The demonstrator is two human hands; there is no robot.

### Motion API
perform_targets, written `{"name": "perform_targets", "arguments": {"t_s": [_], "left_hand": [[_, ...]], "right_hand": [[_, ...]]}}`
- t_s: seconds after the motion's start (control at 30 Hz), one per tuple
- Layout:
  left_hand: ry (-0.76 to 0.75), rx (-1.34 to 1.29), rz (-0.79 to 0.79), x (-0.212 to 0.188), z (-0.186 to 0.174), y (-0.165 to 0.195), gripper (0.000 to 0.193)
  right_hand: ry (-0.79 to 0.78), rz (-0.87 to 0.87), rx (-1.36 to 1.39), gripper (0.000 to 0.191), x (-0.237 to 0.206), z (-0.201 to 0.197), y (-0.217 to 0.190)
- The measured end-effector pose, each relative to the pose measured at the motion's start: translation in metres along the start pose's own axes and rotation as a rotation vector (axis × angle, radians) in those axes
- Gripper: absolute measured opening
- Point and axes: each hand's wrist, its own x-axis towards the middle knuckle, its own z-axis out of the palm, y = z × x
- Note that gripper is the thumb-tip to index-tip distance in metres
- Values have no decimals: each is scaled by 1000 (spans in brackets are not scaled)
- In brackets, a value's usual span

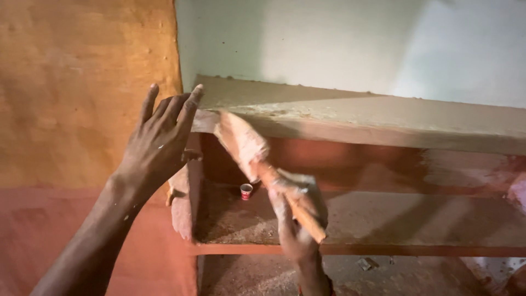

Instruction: The person paints the vertical risers of concrete stairs with a light pinkish-orange paint using a wide brush. They repeatedly dip the brush into a small container and apply paint in horizontal strokes, working from the top step downward.

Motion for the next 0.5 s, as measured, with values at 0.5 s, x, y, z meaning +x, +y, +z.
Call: {"name": "perform_targets", "arguments": {"t_s": [0.5], "left_hand": [[28, -57, 40, -6, 8, -10, 121]], "right_hand": [[156, 35, -779, 10, 0, -58, -41]]}}
